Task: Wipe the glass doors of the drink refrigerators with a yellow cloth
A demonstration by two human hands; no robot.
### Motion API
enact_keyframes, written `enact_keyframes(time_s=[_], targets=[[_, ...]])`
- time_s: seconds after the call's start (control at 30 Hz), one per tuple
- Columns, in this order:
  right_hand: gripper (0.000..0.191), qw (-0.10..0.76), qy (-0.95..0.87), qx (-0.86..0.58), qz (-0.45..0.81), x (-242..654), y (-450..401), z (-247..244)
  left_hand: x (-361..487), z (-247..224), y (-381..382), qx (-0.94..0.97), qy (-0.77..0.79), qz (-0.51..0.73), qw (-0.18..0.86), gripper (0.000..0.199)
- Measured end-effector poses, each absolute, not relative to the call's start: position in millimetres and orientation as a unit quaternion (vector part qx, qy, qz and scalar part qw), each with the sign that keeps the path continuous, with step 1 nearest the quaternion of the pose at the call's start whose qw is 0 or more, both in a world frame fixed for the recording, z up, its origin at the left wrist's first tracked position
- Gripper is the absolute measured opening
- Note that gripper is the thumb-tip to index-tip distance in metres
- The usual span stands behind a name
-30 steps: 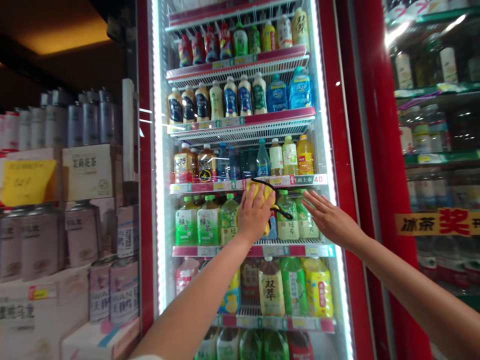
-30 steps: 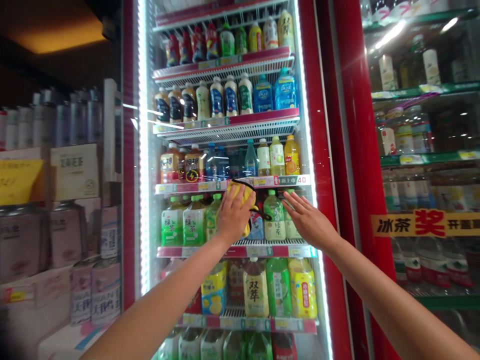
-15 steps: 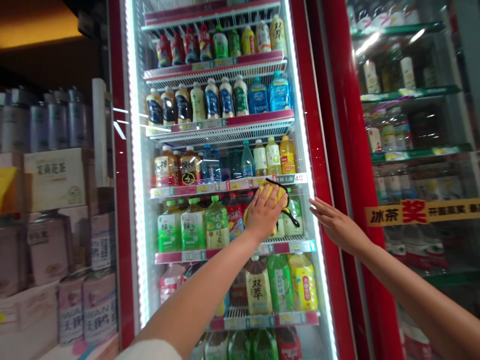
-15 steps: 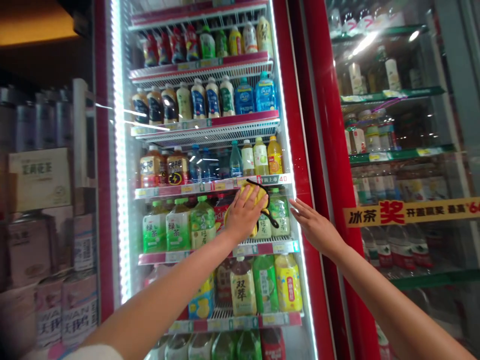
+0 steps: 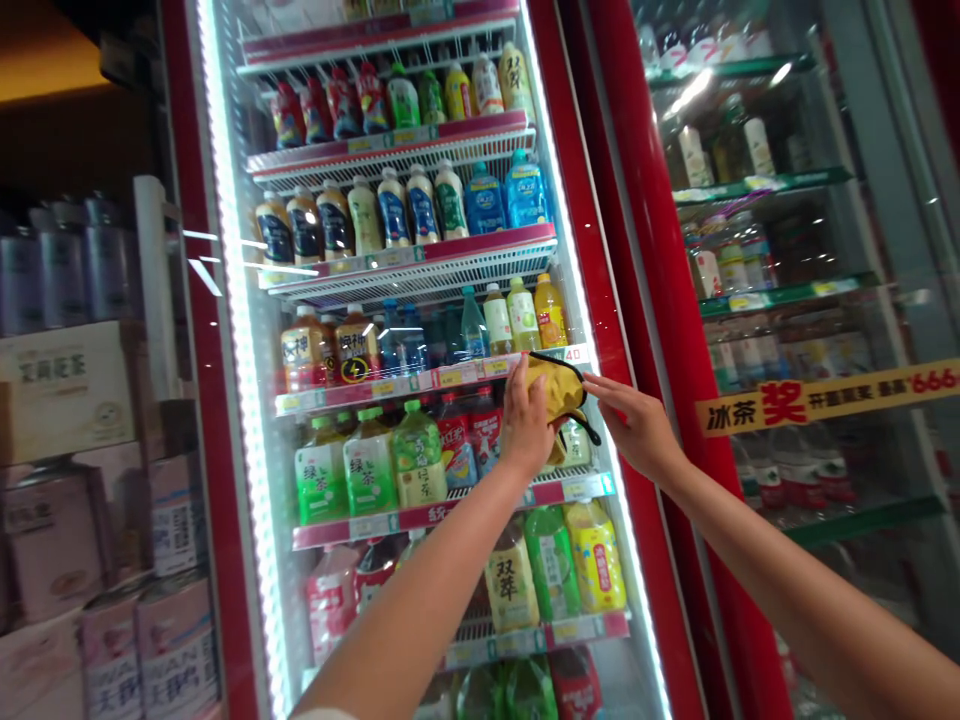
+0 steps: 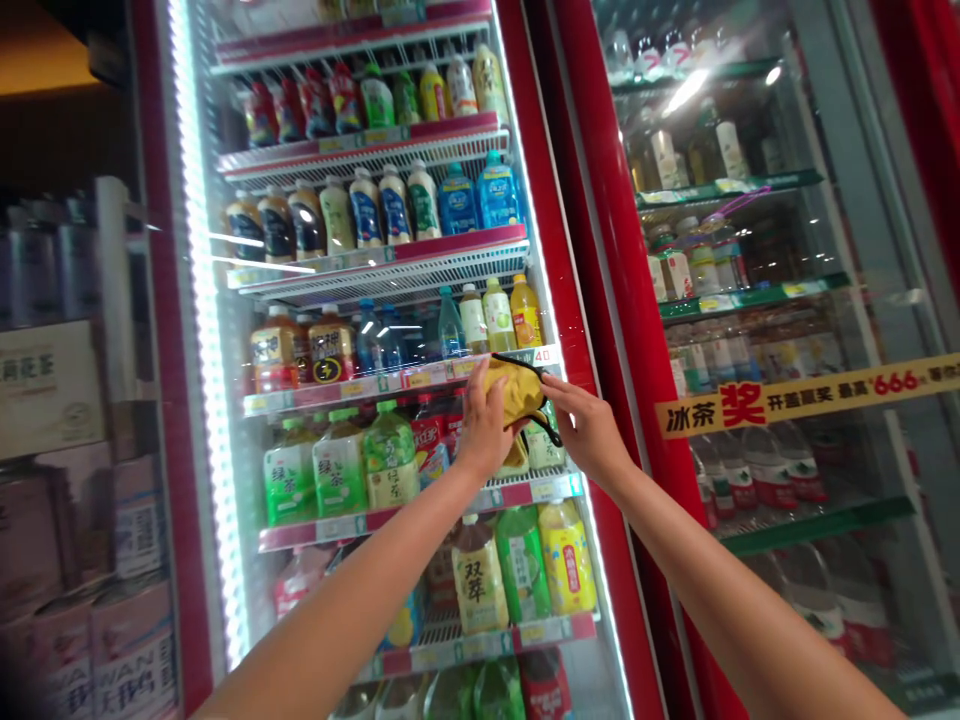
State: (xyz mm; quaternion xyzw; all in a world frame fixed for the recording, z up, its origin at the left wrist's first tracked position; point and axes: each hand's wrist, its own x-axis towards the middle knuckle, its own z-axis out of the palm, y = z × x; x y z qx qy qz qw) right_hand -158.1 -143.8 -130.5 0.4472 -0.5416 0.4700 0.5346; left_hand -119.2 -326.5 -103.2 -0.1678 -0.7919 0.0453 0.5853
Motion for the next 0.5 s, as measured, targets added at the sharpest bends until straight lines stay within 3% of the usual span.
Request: enact_keyframes(time_s=[0.07,0.23,0.33,0.5], targets=[[0.04,0.514,-0.526,0.48,0.477,-155.4,-157.4,-132.0,-110.5,-103.0,-340.3,-0.185,-0.806,0.033,0.561,0.068],[0.055,0.468,-0.544,0.516,0.468,-153.6,-198.0,-133.4,-87.3,-97.4,-377.5,-0.253,-0.847,0.04,0.466,0.09],[0.061,0.493,-0.606,0.433,0.45,-146.3,-227.7,-133.4,-73.1,-97.9,-399.0,-0.231,-0.843,0.067,0.482,0.082],[0.053,0.57,-0.679,0.292,0.358,-127.5,-261.1,-139.9,-59.1,-105.6,-416.0,-0.13,-0.809,0.141,0.556,0.063]])
